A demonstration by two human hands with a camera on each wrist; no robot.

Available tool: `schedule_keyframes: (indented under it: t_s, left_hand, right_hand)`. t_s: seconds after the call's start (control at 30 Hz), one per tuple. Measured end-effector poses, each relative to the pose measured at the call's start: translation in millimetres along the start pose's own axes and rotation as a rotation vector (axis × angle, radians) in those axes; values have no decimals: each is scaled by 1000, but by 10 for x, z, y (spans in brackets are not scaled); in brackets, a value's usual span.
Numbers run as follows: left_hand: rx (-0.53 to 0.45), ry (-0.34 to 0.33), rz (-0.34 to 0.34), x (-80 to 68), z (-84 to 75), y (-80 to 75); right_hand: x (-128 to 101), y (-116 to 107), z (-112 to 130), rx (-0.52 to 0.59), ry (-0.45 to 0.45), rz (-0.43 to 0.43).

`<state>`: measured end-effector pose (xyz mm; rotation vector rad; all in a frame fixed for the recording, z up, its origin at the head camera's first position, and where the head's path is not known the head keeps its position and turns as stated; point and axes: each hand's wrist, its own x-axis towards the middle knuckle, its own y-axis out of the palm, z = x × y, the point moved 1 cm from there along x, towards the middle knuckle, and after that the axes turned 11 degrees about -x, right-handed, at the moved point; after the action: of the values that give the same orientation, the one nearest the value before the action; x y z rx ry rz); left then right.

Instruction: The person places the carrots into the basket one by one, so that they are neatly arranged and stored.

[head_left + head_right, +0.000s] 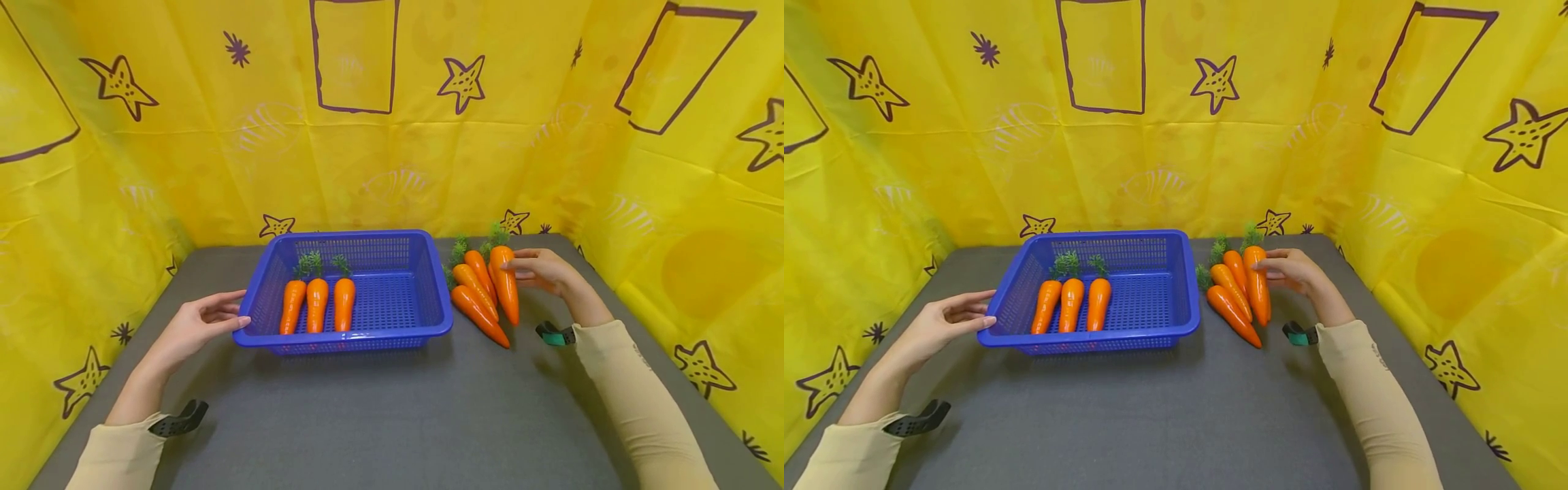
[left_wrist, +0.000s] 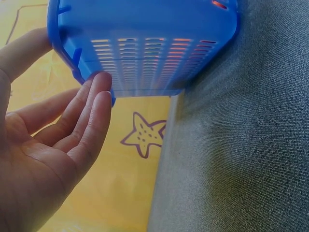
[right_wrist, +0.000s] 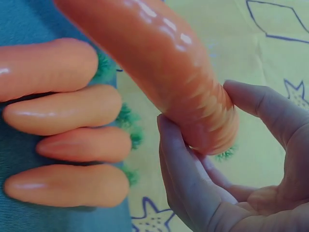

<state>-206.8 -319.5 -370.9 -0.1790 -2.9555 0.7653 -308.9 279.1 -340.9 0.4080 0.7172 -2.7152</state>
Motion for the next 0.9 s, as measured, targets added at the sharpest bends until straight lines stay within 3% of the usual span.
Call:
schedule_keyframes:
  t_s: [0.37,0.9]
  left_hand:
    - [1,1,3,-2,15,0]
    - [-4,1,-7,-6,-15,-1]
  right_hand:
    - [-7,30,253,-36,-30,24]
    - [68,253,672,-57,-95,70]
